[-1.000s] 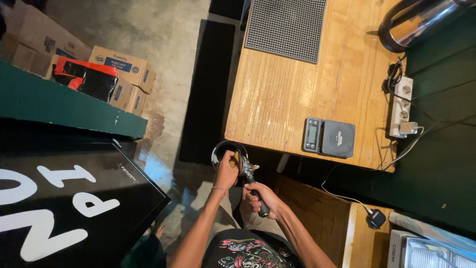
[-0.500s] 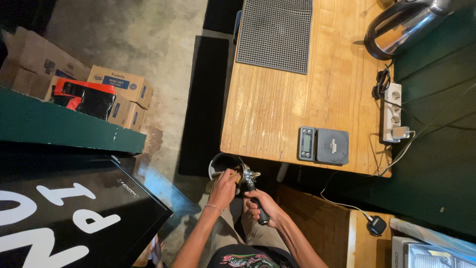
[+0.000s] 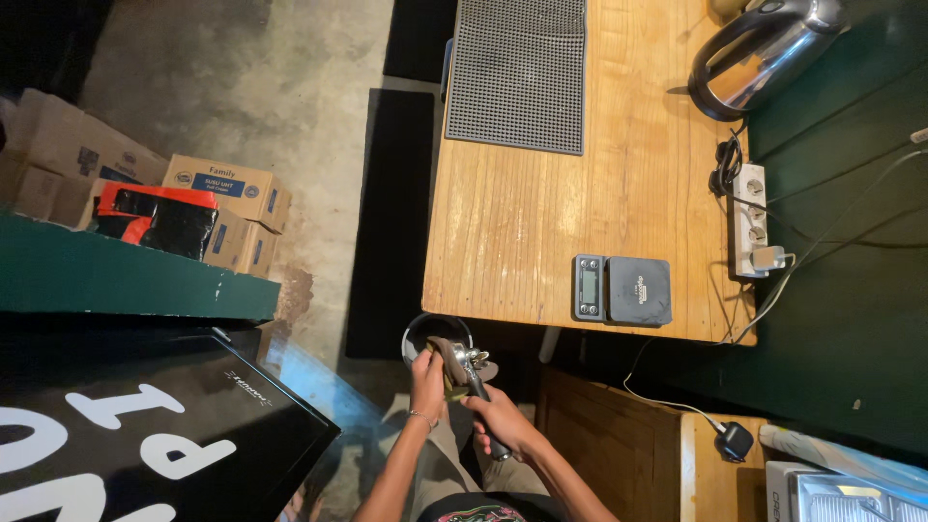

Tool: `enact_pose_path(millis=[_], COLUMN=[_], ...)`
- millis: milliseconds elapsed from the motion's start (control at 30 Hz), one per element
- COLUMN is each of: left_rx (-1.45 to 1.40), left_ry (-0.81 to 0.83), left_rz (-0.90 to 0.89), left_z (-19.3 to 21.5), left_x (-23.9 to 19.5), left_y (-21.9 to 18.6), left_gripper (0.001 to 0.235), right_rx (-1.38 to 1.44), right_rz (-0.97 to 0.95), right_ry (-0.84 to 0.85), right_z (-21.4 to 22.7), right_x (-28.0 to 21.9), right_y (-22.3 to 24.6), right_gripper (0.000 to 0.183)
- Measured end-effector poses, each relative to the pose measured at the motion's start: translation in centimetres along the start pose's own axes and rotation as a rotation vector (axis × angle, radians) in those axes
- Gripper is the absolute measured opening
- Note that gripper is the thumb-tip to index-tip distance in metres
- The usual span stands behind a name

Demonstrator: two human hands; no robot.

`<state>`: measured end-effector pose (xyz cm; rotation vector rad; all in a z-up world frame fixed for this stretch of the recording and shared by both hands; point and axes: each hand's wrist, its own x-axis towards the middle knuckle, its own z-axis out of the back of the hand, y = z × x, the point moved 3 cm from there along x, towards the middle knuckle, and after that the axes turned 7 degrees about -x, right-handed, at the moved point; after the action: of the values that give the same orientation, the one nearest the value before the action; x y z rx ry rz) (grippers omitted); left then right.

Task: The person prepares an espresso by cleaning the portafilter, grinding coffee beans into it, and tamping the grounds. They then lock the portafilter into the espresso machine and place a cup underneath to brew the shot.

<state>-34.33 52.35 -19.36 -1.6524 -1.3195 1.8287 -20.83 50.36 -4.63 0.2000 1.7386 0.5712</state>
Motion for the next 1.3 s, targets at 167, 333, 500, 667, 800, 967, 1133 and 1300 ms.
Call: enact_pose_path(millis=[167, 333, 500, 667, 800, 967, 1133, 1300], left_rx=[0.088, 0.410, 0.465, 0.399, 0.723, 0.999, 0.526, 0.641], left_ry=[0.007, 0.060, 0.093, 0.090, 0.400, 0.510, 0.532, 0.139], left_rz=[-0.051, -0.115, -0.055, -0.257, -0.562, -0.594, -0.091, -0.131], left_z=[-0.1, -0.5, -0.4, 0.2, -0.8, 0.2, 0.8, 3.6], left_x=[0.1, 0.9, 1.2, 1.6, -1.0, -0.9, 1.5, 6.6], left_y=[-2.1, -1.9, -1.8, -0.3, -1.8, -2.1, -1.2, 2.8], left_gripper=[0.020, 0.019, 0.019, 0.013, 0.019, 0.020, 0.008, 0.025], right_rx=[0.203, 0.370, 0.085, 0.280, 0.257, 0.216, 0.042, -0.644], right_rz=[-0.010, -0.086, -0.006, -0.014, -0.097, -0.059, 0.089, 0.208], right_ry=[0.010, 0.046, -0.040, -0.059, 0.000, -0.025, -0.102, -0.414], right_z=[0.1, 0.7, 1.2, 1.6, 1.3, 1.5, 2.1, 3.1], right_x=[0.6, -0.2, -0.2, 0.7, -0.9, 0.1, 3.7, 4.6], right_y=[-1.3, -1.2, -0.6, -1.7, -0.3, 0.0, -2.6, -3.9], right_gripper=[0.020, 0.020, 0.010, 0.019, 0.022, 0.014, 0.013, 0.030])
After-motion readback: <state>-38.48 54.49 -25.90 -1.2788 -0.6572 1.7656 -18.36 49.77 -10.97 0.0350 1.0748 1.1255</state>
